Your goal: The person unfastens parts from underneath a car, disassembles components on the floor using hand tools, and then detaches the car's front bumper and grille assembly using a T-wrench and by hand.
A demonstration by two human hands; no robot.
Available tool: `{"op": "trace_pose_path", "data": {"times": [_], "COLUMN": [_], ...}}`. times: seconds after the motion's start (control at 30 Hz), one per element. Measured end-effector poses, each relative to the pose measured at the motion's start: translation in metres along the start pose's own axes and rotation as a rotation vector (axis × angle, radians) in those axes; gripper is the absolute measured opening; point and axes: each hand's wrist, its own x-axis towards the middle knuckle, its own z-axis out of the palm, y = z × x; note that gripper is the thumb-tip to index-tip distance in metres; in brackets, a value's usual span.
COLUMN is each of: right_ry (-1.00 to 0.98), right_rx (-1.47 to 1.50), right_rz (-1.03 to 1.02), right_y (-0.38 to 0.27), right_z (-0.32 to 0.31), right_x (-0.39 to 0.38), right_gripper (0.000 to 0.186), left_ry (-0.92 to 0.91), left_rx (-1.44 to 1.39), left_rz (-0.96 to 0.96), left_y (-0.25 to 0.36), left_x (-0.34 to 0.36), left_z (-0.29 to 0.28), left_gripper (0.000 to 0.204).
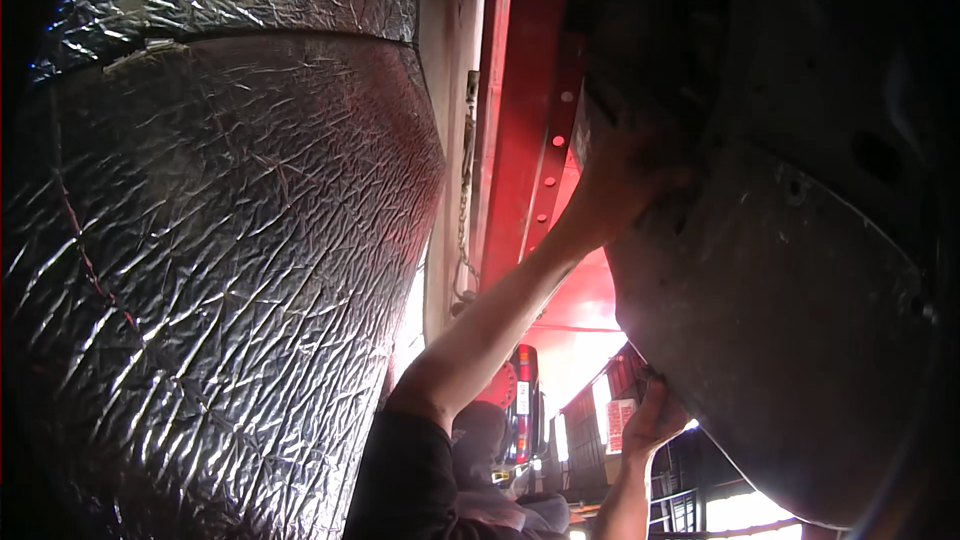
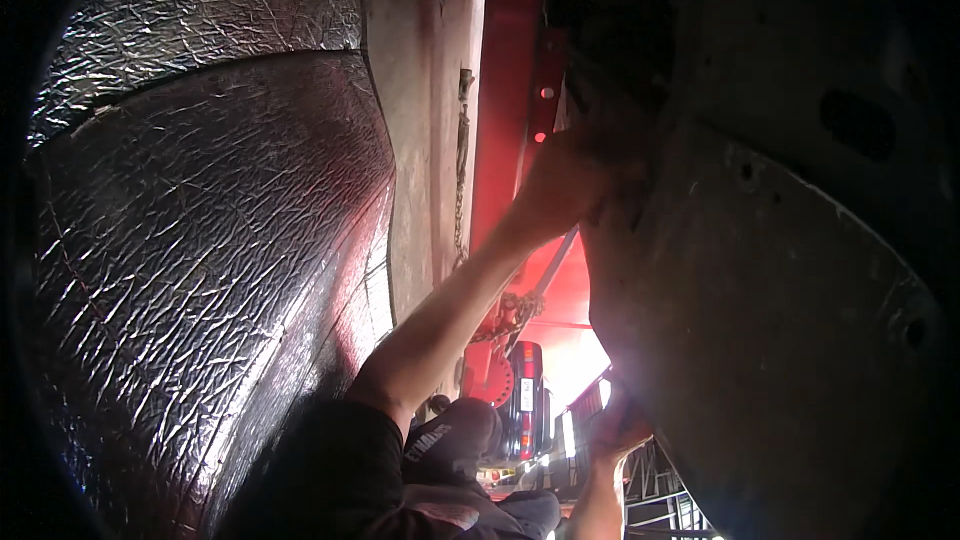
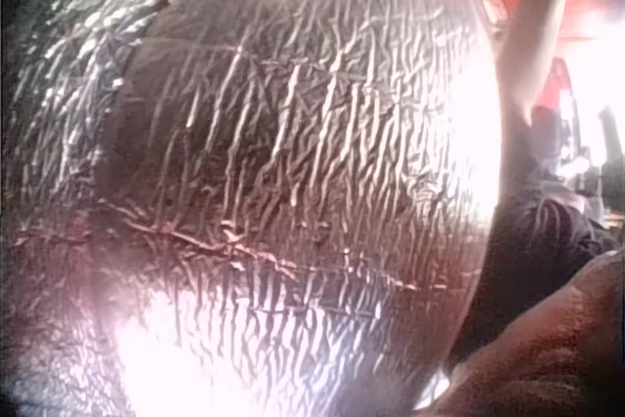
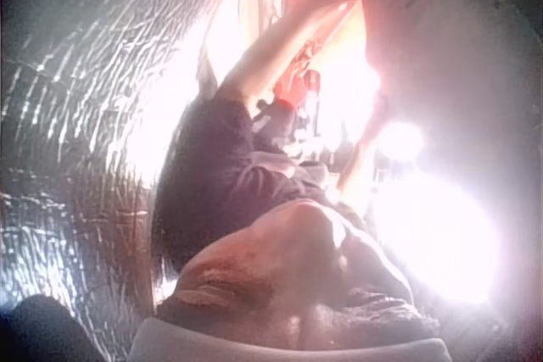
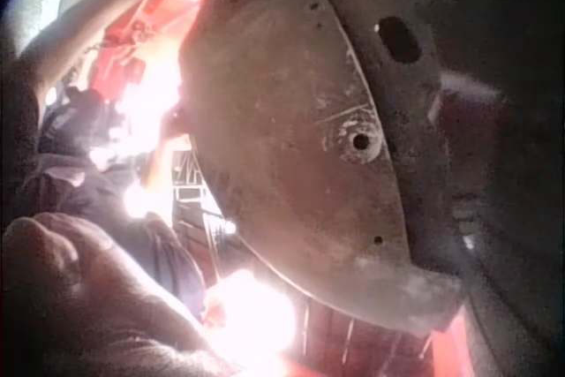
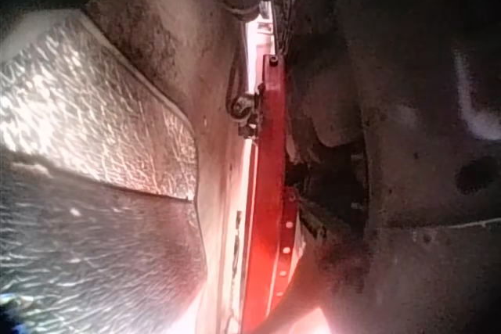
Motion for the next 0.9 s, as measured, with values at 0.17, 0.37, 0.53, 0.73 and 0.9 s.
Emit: {"op": "trace_pose_path", "data": {"times": [0.17,0.37,0.53,0.73,0.9], "right_ry": [0.004,-0.021,-0.067,-0.088,-0.344], "right_rx": [0.017,0.044,0.008,0.187,0.492], "right_rz": [-0.087,-0.074,-0.04,0.097,0.441], "right_y": [-0.003,0.0,0.002,-0.011,-0.016], "right_z": [0.003,-0.002,-0.005,0.019,0.054], "right_x": [0.001,0.001,-0.001,-0.003,0.012], "right_gripper": [0.035,0.033,0.03,0.033,0.053], "left_ry": [-0.027,-0.063,-0.03,-0.204,-0.272], "left_rx": [-0.008,-0.647,-0.159,0.102,0.098], "left_rz": [0.109,-0.045,0.079,0.189,0.061], "left_y": [-0.025,-0.03,-0.016,-0.001,0.014], "left_x": [-0.013,-0.022,0.013,0.024,0.019], "left_z": [-0.01,0.001,-0.013,-0.02,-0.018], "left_gripper": [0.036,0.023,0.02,0.026,0.027]}}
